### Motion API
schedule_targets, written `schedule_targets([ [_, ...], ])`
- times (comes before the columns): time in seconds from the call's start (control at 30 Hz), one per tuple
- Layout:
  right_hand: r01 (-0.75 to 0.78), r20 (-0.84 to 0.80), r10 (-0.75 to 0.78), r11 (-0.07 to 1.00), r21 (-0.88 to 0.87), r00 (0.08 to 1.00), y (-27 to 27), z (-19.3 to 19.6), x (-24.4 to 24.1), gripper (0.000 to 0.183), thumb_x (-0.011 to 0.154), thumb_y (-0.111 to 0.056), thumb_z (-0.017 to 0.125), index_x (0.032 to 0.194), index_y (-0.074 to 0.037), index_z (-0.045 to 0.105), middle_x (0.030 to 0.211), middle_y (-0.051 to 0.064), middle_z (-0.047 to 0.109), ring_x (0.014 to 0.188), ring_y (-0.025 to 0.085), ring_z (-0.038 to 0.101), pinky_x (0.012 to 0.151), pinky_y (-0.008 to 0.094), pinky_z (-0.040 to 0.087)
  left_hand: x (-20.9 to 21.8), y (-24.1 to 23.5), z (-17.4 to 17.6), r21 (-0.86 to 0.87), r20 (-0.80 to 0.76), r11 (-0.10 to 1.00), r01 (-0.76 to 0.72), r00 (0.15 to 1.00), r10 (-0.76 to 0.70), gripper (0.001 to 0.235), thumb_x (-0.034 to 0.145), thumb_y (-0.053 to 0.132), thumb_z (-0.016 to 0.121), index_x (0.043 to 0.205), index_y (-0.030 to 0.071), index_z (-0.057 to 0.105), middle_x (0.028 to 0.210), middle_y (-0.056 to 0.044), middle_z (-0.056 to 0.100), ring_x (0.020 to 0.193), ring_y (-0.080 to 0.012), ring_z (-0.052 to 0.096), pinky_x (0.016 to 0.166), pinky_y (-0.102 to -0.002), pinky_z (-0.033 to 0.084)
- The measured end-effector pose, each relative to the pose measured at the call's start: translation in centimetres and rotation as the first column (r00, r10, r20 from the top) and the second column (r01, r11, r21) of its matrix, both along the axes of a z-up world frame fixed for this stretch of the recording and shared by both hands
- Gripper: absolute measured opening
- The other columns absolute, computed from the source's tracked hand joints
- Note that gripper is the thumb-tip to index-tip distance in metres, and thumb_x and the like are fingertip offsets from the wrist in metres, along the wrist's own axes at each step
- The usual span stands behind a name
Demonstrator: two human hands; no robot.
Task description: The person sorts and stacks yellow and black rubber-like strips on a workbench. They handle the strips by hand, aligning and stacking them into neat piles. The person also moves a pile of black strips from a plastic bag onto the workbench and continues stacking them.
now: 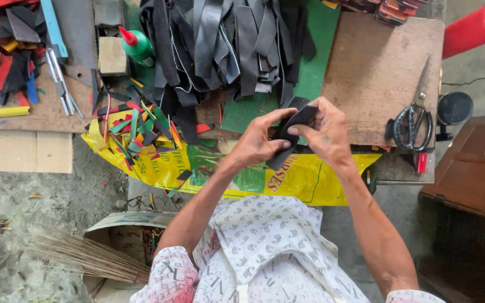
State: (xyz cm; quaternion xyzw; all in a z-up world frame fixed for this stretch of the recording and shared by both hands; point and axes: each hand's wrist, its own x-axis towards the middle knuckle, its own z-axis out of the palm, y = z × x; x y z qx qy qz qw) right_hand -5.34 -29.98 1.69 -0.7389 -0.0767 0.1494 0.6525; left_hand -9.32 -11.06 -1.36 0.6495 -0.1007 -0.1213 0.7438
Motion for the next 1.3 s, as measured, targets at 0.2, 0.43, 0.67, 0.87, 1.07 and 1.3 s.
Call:
schedule_targets([
  [0.2, 0.057, 0.035, -0.060, 0.994, 0.098, 0.998, 1.1, -4.0, -0.1, 0.030, 0.095, 0.013, 0.082, 0.098, 0.003, 0.054, 0.087, 0.003, 0.060, 0.075, 0.008, 0.057, 0.070, 0.024, 0.050, -1.2, -0.5, 1.1, 0.109, 0.094, 0.975, -0.192, 0.979, 0.182, 0.081, 0.076, -0.010, 0.074, 0.149, 0.003, 0.043, 0.134, -0.016, 0.065, 0.124, -0.0232, 0.064, 0.104, -0.033, 0.051],
  [0.43, 0.082, -0.091, -0.067, 0.982, 0.169, 0.994, 3.5, -3.2, -0.1, 0.044, 0.079, 0.010, 0.074, 0.116, -0.008, 0.059, 0.086, 0.000, 0.068, 0.076, 0.005, 0.065, 0.066, 0.019, 0.053, -1.8, -0.3, 1.1, 0.088, -0.116, 0.941, -0.328, 0.934, 0.337, 0.088, 0.080, -0.007, 0.066, 0.157, 0.007, 0.026, 0.115, -0.013, 0.069, 0.105, -0.0200, 0.070, 0.092, -0.032, 0.056],
  [0.67, 0.041, -0.207, 0.037, 0.931, 0.362, 0.978, 3.9, -2.7, 2.3, 0.016, 0.087, 0.006, 0.075, 0.099, -0.002, 0.067, 0.083, 0.001, 0.068, 0.063, 0.006, 0.056, 0.052, 0.022, 0.045, -0.3, 2.3, -0.1, -0.313, -0.256, 0.940, -0.134, 0.965, 0.053, 0.049, 0.086, -0.008, 0.063, 0.133, 0.000, 0.056, 0.108, -0.006, 0.071, 0.094, -0.0137, 0.073, 0.086, -0.029, 0.060],
  [0.87, 0.033, -0.047, -0.025, 0.983, 0.181, 0.999, 7.4, -1.2, 4.7, 0.021, 0.093, -0.006, 0.075, 0.110, -0.003, 0.063, 0.093, 0.003, 0.065, 0.073, 0.009, 0.056, 0.057, 0.022, 0.043, 0.4, 5.7, 0.2, -0.246, -0.376, 0.896, -0.371, 0.888, 0.265, 0.027, 0.094, 0.009, 0.062, 0.119, 0.002, 0.066, 0.082, -0.003, 0.068, 0.064, -0.0068, 0.059, 0.058, -0.024, 0.049],
  [1.07, 0.372, 0.644, -0.067, 0.859, -0.351, 0.762, 10.2, -0.3, 8.8, 0.046, 0.100, -0.030, 0.077, 0.127, -0.001, 0.054, 0.120, 0.017, 0.051, 0.118, 0.032, 0.046, 0.103, 0.044, 0.038, 2.3, 12.9, 1.5, 0.071, -0.232, 0.667, -0.742, 0.638, 0.734, 0.021, 0.102, 0.024, 0.068, 0.098, 0.003, 0.068, 0.069, 0.000, 0.058, 0.054, -0.0060, 0.047, 0.048, -0.025, 0.035],
  [1.3, 0.194, 0.583, 0.115, 0.877, -0.439, 0.804, 9.2, -3.2, 9.1, 0.065, 0.098, -0.027, 0.076, 0.149, -0.001, 0.045, 0.144, 0.019, 0.049, 0.135, 0.037, 0.044, 0.117, 0.048, 0.030, 4.7, 10.0, 0.4, 0.299, 0.363, 0.696, -0.653, 0.753, 0.550, 0.040, 0.091, 0.005, 0.070, 0.130, 0.000, 0.065, 0.113, -0.010, 0.075, 0.104, -0.0161, 0.071, 0.093, -0.031, 0.056],
])
